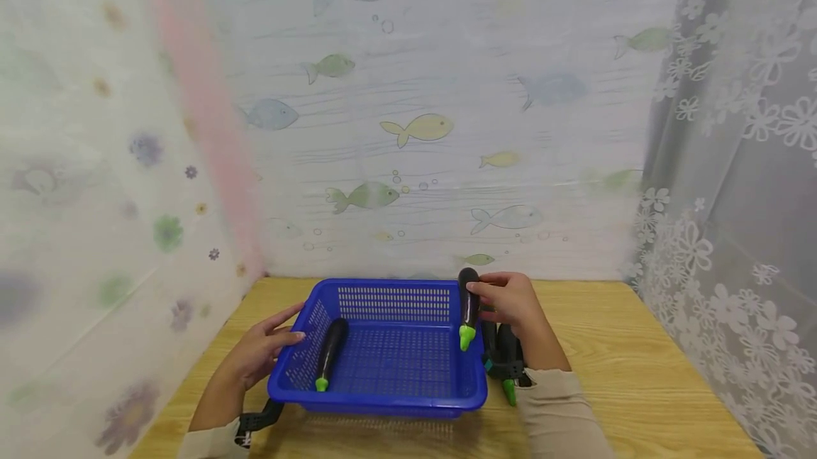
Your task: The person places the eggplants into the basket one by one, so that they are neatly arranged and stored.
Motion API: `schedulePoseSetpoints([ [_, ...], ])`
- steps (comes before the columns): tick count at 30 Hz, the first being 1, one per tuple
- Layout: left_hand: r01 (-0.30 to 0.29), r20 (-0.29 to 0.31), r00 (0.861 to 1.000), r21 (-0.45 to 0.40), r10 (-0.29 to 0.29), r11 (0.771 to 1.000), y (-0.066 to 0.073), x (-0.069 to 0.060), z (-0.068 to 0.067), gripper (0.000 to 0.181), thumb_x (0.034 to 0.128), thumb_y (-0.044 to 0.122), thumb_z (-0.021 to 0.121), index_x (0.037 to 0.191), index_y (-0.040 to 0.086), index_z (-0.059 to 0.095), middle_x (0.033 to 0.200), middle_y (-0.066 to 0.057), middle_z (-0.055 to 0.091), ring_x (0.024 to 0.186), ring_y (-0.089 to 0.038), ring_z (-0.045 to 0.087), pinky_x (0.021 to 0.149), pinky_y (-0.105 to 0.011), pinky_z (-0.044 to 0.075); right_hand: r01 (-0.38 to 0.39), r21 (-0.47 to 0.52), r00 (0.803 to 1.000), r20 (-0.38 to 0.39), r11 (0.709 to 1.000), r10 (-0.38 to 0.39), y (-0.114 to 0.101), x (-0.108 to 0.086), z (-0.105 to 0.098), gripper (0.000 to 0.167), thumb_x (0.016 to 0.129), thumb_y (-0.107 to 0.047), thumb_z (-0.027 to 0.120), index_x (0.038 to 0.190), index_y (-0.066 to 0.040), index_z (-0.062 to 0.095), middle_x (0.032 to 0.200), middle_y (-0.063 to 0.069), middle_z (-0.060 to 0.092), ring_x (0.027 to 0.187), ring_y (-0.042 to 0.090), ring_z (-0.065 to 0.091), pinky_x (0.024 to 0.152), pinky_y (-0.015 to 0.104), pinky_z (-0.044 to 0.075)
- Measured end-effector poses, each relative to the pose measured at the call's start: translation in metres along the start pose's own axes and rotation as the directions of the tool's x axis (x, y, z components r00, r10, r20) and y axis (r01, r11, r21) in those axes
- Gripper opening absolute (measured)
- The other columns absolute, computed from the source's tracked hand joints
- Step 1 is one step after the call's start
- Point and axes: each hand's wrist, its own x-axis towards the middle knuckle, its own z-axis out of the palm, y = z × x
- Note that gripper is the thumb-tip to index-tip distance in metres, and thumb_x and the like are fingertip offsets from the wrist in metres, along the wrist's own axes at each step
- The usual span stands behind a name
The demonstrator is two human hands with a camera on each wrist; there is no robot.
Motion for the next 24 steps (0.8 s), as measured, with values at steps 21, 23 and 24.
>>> schedulePoseSetpoints([
  [21, 0.007, 0.005, 1.0, -0.007, -0.007, 1.0, 0.001, -0.002, 0.0, 0.077, 0.0978, 0.017, 0.072, 0.164, 0.022, 0.033, 0.148, -0.028, 0.055, 0.114, -0.038, 0.071, 0.088, -0.056, 0.062, -0.034, 0.052, 0.996, 0.086, 0.998, 0.029, -0.009, 0.014, 0.067, 0.054, 0.092, -0.018, 0.078, 0.135, 0.008, 0.059, 0.134, 0.029, 0.062, 0.116, 0.039, 0.068, 0.084, 0.049, 0.064],
  [23, 0.008, 0.006, 1.0, -0.009, -0.008, 1.0, 0.001, -0.002, 0.0, 0.077, 0.098, 0.017, 0.072, 0.164, 0.022, 0.032, 0.148, -0.028, 0.055, 0.114, -0.038, 0.071, 0.088, -0.056, 0.062, -0.038, 0.054, 0.995, 0.096, 0.998, 0.033, -0.009, 0.015, 0.072, 0.055, 0.091, -0.017, 0.078, 0.136, 0.009, 0.058, 0.135, 0.03, 0.061, 0.119, 0.043, 0.066, 0.086, 0.052, 0.063],
  [24, 0.007, 0.006, 1.0, -0.01, -0.007, 1.0, 0.001, -0.002, 0.0, 0.077, 0.098, 0.017, 0.072, 0.164, 0.022, 0.033, 0.148, -0.028, 0.055, 0.114, -0.038, 0.071, 0.088, -0.055, 0.062, -0.045, 0.059, 0.994, 0.098, 0.997, 0.039, -0.009, 0.016, 0.075, 0.055, 0.091, -0.016, 0.078, 0.136, 0.009, 0.058, 0.135, 0.03, 0.061, 0.121, 0.044, 0.065, 0.087, 0.052, 0.063],
])
